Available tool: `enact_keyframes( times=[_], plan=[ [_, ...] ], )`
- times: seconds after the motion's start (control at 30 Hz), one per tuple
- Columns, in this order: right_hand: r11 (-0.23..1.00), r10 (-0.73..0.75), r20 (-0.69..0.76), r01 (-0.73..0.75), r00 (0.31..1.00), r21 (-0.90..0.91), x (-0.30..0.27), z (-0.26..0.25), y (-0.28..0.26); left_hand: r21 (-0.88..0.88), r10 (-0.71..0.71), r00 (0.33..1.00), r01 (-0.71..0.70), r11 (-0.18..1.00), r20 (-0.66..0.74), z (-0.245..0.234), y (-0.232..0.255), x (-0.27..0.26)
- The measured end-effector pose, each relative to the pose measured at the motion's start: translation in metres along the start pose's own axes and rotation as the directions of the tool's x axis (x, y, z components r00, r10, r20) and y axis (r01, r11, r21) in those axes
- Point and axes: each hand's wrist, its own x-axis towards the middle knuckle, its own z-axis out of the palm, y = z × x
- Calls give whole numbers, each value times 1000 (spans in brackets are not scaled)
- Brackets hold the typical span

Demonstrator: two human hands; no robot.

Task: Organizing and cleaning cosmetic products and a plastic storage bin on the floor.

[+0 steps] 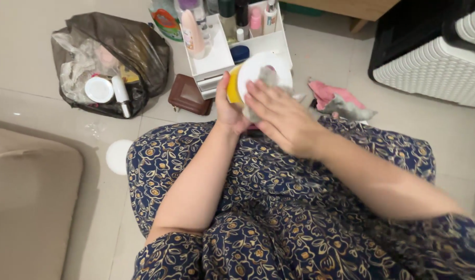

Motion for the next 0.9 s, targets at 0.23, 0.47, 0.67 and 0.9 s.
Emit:
enact_keyframes(
  times=[0.23, 0.47, 0.67, 0.9],
  plan=[
    [994, 95, -155, -102, 983, -38, 0, 7, 18, 93, -25, 1000, 24, 995, 17, 17, -8, -5],
    [987, 65, 31, -59, 997, -152, 7, 29, 43, 49, -76, 997, 77, 996, -23, 8, 2, -7],
    [991, 43, 35, -38, 998, -132, 6, 24, -9, 47, 44, 997, -47, 998, 71, -3, 4, -5],
    [971, 222, -240, -236, 945, -31, 21, 11, 33, 81, -11, 1000, 11, 997, 6, 16, -7, -4]
  ],
)
